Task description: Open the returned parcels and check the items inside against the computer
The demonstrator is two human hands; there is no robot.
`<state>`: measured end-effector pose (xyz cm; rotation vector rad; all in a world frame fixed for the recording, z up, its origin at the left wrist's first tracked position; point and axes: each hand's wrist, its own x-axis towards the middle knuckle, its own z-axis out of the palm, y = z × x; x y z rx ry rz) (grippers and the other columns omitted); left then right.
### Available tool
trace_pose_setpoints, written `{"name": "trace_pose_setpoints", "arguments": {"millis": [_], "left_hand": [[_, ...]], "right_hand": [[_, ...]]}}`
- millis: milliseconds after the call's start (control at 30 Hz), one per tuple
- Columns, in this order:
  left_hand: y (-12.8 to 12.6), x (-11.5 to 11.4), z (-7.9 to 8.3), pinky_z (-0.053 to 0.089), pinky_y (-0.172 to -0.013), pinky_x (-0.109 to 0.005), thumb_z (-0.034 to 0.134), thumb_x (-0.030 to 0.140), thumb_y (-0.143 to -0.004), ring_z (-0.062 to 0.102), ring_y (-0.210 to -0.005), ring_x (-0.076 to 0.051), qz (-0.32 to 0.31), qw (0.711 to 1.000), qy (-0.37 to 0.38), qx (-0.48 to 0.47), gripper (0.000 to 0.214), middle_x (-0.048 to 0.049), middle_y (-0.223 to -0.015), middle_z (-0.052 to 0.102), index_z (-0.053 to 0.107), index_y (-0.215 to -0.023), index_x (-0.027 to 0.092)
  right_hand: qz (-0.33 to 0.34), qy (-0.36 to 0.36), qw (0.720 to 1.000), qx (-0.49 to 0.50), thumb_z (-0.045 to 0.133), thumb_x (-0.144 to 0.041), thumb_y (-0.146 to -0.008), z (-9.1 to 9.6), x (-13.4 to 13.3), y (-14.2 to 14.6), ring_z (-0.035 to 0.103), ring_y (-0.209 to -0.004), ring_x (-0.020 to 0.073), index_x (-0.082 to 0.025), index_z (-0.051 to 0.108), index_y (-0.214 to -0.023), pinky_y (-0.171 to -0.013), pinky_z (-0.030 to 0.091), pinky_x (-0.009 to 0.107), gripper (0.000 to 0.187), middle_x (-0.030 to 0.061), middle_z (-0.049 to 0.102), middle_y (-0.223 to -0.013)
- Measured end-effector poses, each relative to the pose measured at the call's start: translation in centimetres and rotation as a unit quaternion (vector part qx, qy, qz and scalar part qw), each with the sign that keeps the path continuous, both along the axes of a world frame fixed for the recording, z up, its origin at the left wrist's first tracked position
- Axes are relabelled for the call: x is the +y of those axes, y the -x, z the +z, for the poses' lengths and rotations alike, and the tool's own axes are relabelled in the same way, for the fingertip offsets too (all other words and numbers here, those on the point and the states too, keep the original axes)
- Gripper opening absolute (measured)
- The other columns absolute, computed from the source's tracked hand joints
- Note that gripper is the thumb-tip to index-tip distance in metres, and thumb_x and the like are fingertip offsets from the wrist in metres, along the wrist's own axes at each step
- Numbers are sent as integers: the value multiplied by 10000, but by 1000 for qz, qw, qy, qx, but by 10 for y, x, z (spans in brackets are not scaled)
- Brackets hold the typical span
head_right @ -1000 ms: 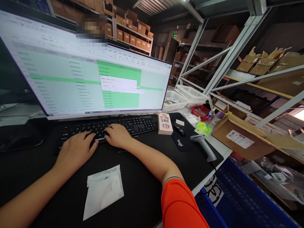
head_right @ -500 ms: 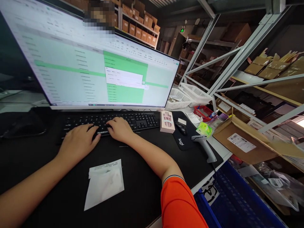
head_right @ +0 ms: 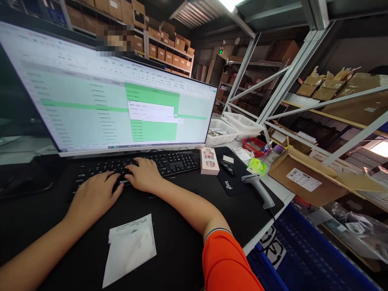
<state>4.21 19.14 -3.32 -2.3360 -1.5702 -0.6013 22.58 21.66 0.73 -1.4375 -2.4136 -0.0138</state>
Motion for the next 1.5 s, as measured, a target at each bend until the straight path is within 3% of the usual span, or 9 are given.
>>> {"name": "trace_pose_setpoints", "arguments": {"millis": [100, 433, 767, 1167, 1500], "left_hand": [[1, 1, -2, 478, -1081, -541, 281, 385, -1015, 621, -1223, -394, 0, 1000, 0, -6, 593, -245, -1350, 664, 665, -1307, 40], [2, 2, 1, 496, -1059, -530, 235, 426, -1011, 615, -1242, -403, -1, 1000, 10, 2, 663, -247, -1348, 668, 675, -1307, 28], [2, 2, 1, 502, -1049, -537, 220, 430, -1014, 622, -1230, -408, 3, 1000, 12, 9, 671, -239, -1358, 665, 677, -1306, 36], [1, 1, 1, 501, -1042, -570, 231, 429, -1006, 611, -1230, -431, -9, 1000, 8, -11, 680, -265, -1347, 664, 682, -1295, 10], [3, 3, -3, 497, -1048, -571, 215, 438, -1011, 612, -1216, -423, -12, 1000, 6, -11, 687, -267, -1348, 655, 669, -1301, 12]], "right_hand": [[-45, 10, 999, -10, 595, -422, -1088, -1, 1, -9, 500, -1401, 303, -171, 611, -1451, -1192, 401, 489, 442, 173, 533, -1512], [-195, 5, 980, -45, 577, -406, -1083, 10, 13, -39, 612, -1222, 315, -100, 625, -1333, -1041, 507, 422, 399, 169, 647, -1296], [-201, 5, 978, -57, 552, -380, -1091, 17, 12, -39, 680, -1136, 297, -107, 634, -1250, -976, 499, 392, 326, 158, 733, -1158], [-206, -24, 977, -51, 557, -388, -1082, 12, 14, -40, 643, -1166, 293, -130, 649, -1224, -972, 497, 405, 308, 143, 695, -1221], [-206, -5, 977, -58, 544, -374, -1086, 16, 14, -40, 683, -1110, 281, -134, 664, -1187, -978, 489, 400, 287, 127, 739, -1157]]}}
